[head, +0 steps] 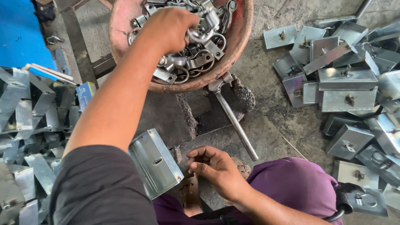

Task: The person attaches a metal ring to a rectangular metal base using a hammer and then welds the components together using an arc welder.

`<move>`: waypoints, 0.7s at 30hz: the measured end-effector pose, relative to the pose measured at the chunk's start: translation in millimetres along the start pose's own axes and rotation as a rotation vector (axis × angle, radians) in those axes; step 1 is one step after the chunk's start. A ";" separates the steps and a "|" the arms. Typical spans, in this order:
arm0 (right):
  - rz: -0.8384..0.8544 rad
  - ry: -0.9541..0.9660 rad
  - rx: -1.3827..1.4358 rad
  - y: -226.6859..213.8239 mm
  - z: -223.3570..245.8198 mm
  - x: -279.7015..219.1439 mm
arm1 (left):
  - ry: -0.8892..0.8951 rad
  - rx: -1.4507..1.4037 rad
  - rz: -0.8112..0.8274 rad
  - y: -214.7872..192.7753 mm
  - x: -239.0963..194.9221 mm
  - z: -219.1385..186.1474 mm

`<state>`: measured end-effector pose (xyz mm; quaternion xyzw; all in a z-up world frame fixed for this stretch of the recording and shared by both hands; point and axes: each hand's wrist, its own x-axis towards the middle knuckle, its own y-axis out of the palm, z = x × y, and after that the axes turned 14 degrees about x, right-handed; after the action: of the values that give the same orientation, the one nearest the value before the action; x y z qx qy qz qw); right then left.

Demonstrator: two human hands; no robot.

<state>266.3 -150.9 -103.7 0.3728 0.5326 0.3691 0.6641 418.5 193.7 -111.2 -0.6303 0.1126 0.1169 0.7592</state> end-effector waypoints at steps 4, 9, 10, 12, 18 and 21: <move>-0.014 -0.006 0.010 0.3 -0.2 -2.0 | 0.019 -0.019 0.076 -13.7 -34.2 -21.1; -0.016 0.008 0.018 2.9 -1.6 -6.1 | 0.024 0.016 0.193 -25.9 -61.3 -45.1; -0.022 0.018 0.038 3.5 -1.8 -6.7 | 0.012 0.026 0.229 -29.6 -65.8 -49.3; -0.018 0.008 0.010 4.4 -1.8 -8.0 | 0.028 0.070 0.318 -40.7 -72.6 -56.9; -0.007 -0.001 -0.024 0.9 -6.5 -6.8 | -0.084 -0.023 0.584 -85.9 -72.4 -63.6; 0.001 -0.003 -0.002 0.3 -9.0 -3.0 | -0.122 -0.043 0.494 -82.7 -44.8 -52.8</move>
<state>256.9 -152.4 -103.5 0.3730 0.5311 0.3696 0.6650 401.2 125.4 -29.5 -0.5913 0.2145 0.3391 0.6996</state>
